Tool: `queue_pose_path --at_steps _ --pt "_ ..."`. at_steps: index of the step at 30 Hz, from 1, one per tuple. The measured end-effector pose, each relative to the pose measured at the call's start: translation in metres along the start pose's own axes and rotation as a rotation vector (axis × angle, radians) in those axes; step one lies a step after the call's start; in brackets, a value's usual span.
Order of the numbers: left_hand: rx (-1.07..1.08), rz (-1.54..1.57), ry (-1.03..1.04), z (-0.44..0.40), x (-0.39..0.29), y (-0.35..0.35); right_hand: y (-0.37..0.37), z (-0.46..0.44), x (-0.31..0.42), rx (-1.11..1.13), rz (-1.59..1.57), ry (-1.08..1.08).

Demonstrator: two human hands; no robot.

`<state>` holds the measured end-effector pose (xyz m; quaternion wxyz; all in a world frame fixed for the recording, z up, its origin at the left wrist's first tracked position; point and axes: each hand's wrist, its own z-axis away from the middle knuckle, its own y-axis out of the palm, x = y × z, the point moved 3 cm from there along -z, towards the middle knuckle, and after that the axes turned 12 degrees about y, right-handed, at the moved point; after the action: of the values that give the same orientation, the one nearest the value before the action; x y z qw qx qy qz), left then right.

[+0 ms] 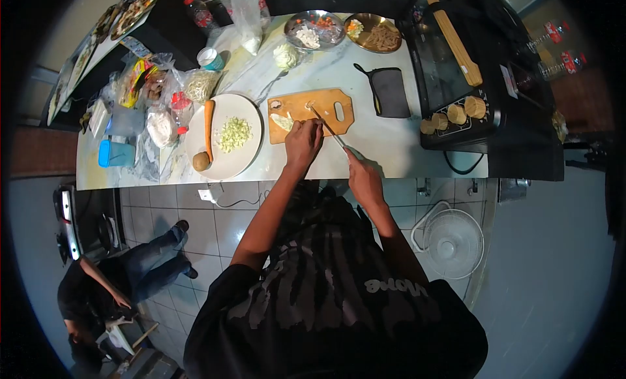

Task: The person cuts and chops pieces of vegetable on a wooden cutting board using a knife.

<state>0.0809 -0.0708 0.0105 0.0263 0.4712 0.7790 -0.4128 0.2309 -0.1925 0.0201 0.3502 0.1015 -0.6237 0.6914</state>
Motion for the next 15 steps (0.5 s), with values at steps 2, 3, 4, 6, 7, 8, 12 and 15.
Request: queue_pose_path --at_steps 2,3,4,6,7,8,12,15 --pt "0.032 0.009 -0.086 0.005 0.003 0.002 0.007 -0.005 0.005 -0.014 0.024 0.004" --pt "0.031 0.007 -0.095 0.008 0.003 0.003 0.007 -0.006 0.006 -0.039 0.049 0.011" --pt "0.026 0.027 -0.102 0.01 0.004 0.004 0.006 -0.007 0.007 -0.035 0.051 0.004" --pt "0.014 0.053 -0.138 0.01 0.011 0.006 0.005 -0.01 0.012 -0.032 0.071 0.013" --pt "0.016 0.053 -0.134 0.013 0.015 0.007 0.005 -0.009 0.013 -0.035 0.068 0.015" --pt "-0.004 0.085 -0.131 0.014 0.018 0.01 0.004 -0.008 0.012 -0.012 0.037 0.035" --pt "0.001 0.187 -0.215 0.003 0.008 0.0 0.006 -0.004 0.002 -0.044 -0.084 0.017" --pt "-0.075 0.261 -0.232 0.001 0.01 0.0 0.004 -0.002 -0.002 -0.004 -0.124 0.021"
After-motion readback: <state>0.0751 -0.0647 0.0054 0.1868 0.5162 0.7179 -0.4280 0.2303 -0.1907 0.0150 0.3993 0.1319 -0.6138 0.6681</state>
